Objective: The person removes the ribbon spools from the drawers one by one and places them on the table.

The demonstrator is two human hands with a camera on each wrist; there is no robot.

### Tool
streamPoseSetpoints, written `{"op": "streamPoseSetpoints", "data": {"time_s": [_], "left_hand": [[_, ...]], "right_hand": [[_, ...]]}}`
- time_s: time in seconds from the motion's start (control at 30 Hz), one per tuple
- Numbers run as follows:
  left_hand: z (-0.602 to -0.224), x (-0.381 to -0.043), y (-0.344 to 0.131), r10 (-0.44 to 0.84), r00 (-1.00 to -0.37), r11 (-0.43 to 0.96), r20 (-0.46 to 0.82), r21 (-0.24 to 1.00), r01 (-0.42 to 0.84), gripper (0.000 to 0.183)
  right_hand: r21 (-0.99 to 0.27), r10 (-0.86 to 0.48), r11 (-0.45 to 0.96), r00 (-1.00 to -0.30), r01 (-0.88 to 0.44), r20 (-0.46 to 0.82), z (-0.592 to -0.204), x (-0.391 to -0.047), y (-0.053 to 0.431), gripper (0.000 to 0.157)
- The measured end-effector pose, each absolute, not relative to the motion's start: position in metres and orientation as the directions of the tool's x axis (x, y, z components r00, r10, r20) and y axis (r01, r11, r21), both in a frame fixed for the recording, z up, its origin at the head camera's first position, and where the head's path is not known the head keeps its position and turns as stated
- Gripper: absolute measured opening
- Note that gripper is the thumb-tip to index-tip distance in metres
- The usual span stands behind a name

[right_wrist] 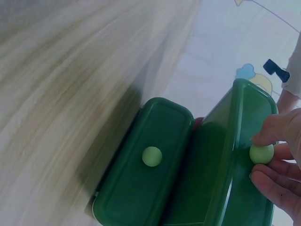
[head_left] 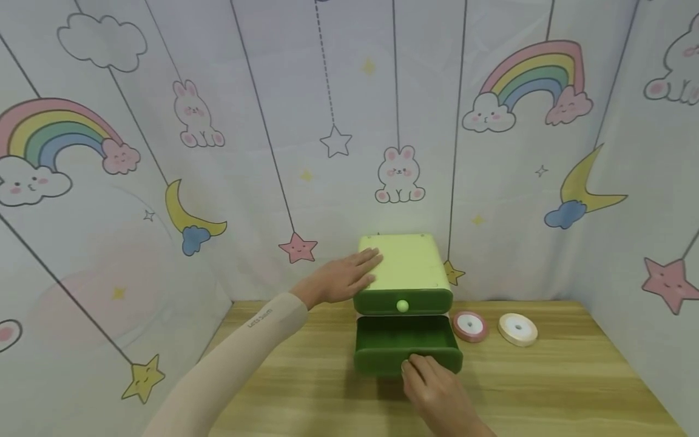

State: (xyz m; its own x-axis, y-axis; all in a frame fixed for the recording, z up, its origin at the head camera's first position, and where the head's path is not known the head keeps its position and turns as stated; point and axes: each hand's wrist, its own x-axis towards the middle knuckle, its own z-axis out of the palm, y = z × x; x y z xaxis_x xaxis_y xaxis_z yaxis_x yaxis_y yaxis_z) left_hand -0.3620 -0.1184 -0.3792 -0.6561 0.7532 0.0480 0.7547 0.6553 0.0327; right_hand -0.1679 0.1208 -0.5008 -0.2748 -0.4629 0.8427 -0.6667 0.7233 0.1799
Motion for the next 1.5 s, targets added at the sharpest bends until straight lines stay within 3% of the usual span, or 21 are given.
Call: {"op": "streamPoseSetpoints", "data": {"time_s": [0.73, 1.27, 1.5], "left_hand": [[-0.381, -0.361, -0.118, 0.752, -0.659, 0.658, 0.037, 0.034, 0.752, 0.066], [-0.381, -0.362, -0.118, 0.742, -0.669, 0.668, 0.042, 0.027, 0.743, 0.066], [-0.380, -0.362, -0.117, 0.742, -0.669, 0.668, 0.047, 0.030, 0.743, 0.066]], "right_hand": [[0.177, -0.465, 0.720, -0.277, -0.671, 0.841, -0.506, -0.195, 0.122, 0.046], [0.146, -0.464, 0.761, -0.373, -0.632, 0.804, -0.509, -0.216, 0.124, 0.053], [0.145, -0.459, 0.762, -0.368, -0.631, 0.809, -0.510, -0.226, 0.125, 0.052]]}}
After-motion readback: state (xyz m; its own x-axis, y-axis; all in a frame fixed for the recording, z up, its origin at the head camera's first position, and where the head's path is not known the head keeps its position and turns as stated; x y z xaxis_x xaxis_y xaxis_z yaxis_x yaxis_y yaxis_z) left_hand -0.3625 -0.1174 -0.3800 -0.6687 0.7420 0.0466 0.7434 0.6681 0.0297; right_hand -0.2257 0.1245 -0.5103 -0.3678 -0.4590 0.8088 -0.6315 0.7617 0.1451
